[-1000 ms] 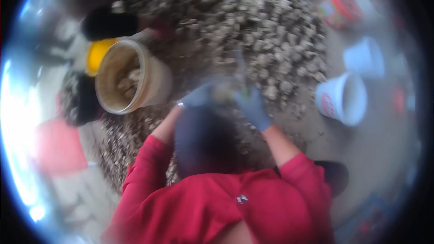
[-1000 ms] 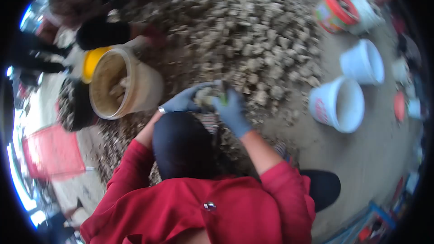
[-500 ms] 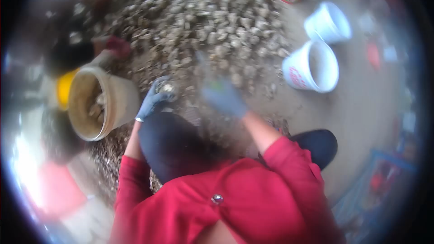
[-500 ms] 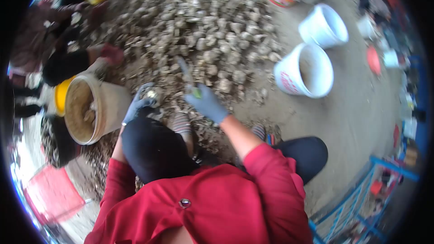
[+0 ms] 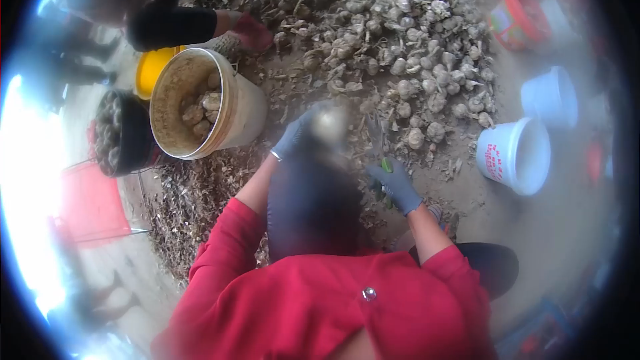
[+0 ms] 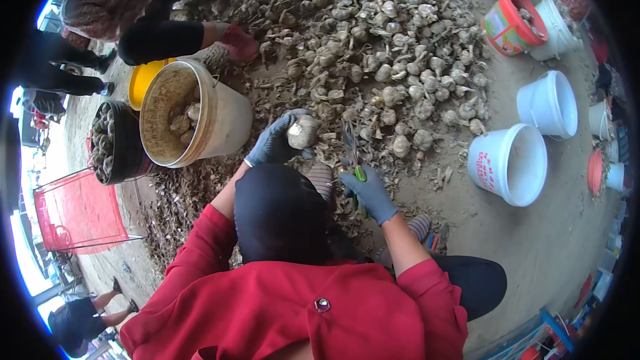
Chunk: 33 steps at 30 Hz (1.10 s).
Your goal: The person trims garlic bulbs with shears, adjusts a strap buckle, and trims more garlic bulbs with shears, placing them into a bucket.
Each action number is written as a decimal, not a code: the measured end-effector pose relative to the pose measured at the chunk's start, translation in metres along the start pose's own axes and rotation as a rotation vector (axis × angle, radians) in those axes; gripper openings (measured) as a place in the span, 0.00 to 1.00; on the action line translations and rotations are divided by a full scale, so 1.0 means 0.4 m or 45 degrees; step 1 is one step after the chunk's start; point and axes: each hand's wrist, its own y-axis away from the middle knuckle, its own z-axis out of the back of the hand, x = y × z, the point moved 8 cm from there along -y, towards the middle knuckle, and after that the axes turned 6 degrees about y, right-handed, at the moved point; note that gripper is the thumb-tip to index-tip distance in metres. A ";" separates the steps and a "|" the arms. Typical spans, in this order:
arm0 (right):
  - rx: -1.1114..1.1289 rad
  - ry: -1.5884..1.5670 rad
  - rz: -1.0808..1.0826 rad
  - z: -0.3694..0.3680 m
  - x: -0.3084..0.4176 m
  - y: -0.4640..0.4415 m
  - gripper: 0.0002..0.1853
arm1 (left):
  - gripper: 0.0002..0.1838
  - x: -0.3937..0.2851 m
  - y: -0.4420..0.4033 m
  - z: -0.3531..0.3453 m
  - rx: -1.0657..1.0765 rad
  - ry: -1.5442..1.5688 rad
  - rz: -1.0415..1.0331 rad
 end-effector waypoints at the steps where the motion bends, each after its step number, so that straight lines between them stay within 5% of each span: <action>1: -0.003 0.111 0.059 -0.007 0.009 -0.005 0.23 | 0.27 -0.019 0.002 -0.005 -0.028 -0.019 -0.016; 7: -0.060 0.411 0.256 -0.055 0.049 -0.010 0.31 | 0.24 -0.053 0.001 -0.006 -0.230 0.036 -0.017; 11: -0.094 0.420 0.133 -0.069 0.037 -0.027 0.36 | 0.20 -0.031 0.004 -0.006 -0.366 0.023 -0.069; 15: -0.145 0.496 0.238 -0.082 0.024 -0.062 0.35 | 0.18 -0.122 0.009 -0.093 -0.017 1.295 0.045; 17: -0.171 0.517 0.231 -0.082 0.048 -0.071 0.33 | 0.19 -0.085 0.007 -0.050 -0.163 0.265 -0.055; 21: -0.232 0.467 0.255 -0.074 0.081 -0.063 0.24 | 0.22 0.005 0.013 -0.075 -0.032 1.359 0.266; 27: -0.314 0.079 0.163 -0.051 0.075 -0.071 0.11 | 0.23 0.021 0.010 -0.058 -0.116 1.411 0.248; 28: -0.286 -0.032 0.179 -0.048 0.084 -0.082 0.11 | 0.22 0.040 0.008 -0.042 -0.215 1.121 0.243; 29: -0.272 -0.058 0.250 -0.045 0.111 -0.088 0.14 | 0.22 0.059 0.008 -0.026 -0.311 0.827 0.263; 32: -0.330 0.001 0.469 -0.037 0.176 -0.109 0.26 | 0.25 0.000 0.014 -0.085 -0.251 1.167 0.448; 33: -0.333 0.059 0.443 -0.038 0.182 -0.119 0.27 | 0.25 0.008 0.013 -0.083 -0.219 0.967 0.422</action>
